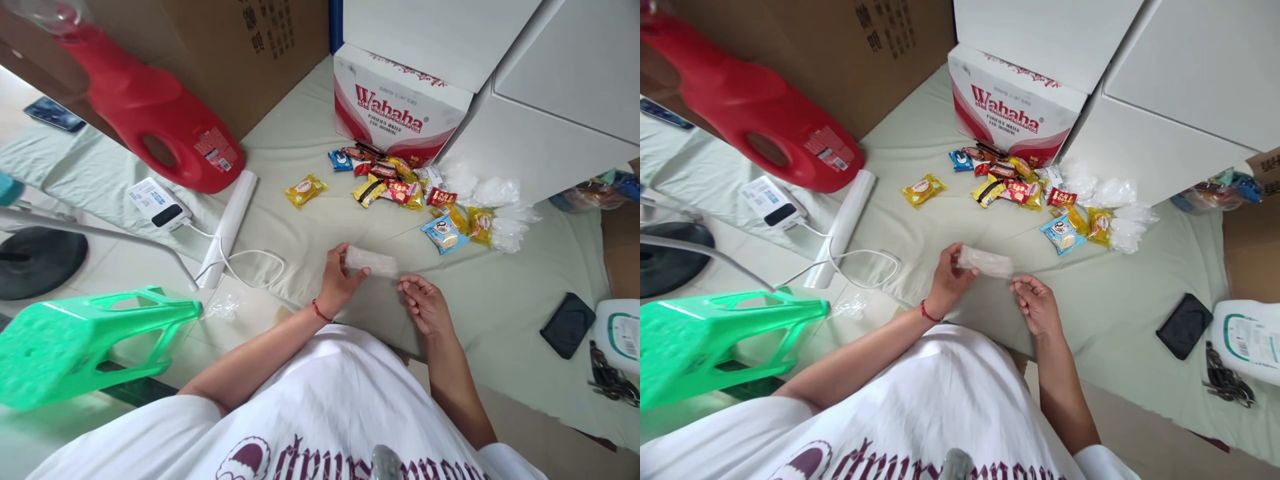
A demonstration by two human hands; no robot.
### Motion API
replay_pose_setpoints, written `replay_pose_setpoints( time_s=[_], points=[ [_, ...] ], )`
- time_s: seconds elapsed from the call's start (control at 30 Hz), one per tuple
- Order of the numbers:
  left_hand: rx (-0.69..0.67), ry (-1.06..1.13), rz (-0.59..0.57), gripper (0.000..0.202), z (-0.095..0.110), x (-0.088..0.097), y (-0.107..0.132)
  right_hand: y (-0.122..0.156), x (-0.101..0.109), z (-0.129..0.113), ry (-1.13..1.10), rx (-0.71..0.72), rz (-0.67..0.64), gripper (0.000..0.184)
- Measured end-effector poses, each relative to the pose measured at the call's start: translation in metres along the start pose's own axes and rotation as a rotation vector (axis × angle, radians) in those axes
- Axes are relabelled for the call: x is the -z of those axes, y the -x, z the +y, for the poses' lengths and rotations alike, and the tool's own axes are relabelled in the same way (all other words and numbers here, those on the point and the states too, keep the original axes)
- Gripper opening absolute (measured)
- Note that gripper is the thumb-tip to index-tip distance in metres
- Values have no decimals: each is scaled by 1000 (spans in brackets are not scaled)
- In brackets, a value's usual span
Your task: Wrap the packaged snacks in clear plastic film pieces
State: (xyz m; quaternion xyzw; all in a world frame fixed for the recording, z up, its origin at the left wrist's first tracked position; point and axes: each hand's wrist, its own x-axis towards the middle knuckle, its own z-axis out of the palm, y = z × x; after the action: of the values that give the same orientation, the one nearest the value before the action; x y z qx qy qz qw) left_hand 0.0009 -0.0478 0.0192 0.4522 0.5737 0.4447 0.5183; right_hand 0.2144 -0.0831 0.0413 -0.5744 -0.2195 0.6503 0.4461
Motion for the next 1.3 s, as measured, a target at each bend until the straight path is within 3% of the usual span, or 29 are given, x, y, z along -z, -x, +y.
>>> replay_pose_setpoints(
  time_s=[0.1, 0.17, 0.27, 0.37, 0.43, 0.5, 0.57, 0.67, 0.77, 0.87, 1.03, 1.1, 1.3],
  points=[
    [-405, -371, -17, 69, 7, 3, 3, -3, -1, 0, 28, -5, -29, 40],
    [-545, -549, -29, 60, 7, 0, 1, -6, 0, 2, 55, -3, -40, 41],
    [-596, -666, 18, 56, 1, -4, -9, -8, 3, 8, 169, 127, 59, 38],
    [-574, -611, 95, 54, -9, -4, -17, -8, 3, 11, 464, 453, 193, 28],
    [-528, -545, 147, 50, -13, -2, -18, -9, -2, 8, 662, 637, 195, 24],
    [-453, -468, 158, 45, -14, 0, -15, -16, -11, 2, 795, 731, 163, 30],
    [-357, -375, 142, 38, -13, 1, -12, -29, -20, -3, 900, 748, 112, 37],
    [-186, -236, 142, 25, -10, 3, -7, -52, -31, -6, 980, 684, 10, 23],
    [8, -77, 106, 32, -5, 4, -4, -61, -37, -2, 810, 583, -25, 21],
    [202, 180, 41, 46, 2, 4, -7, -52, -41, 3, 435, 375, -85, 24],
    [418, 556, 110, 48, 14, 4, -18, -30, -36, 6, -120, 128, -201, 36],
    [434, 560, 68, 50, 16, 4, -20, -25, -30, 8, -199, 85, -232, 38],
    [573, 588, -210, 52, 17, 5, -29, -13, -7, 19, -268, -15, -311, 43]
  ],
)
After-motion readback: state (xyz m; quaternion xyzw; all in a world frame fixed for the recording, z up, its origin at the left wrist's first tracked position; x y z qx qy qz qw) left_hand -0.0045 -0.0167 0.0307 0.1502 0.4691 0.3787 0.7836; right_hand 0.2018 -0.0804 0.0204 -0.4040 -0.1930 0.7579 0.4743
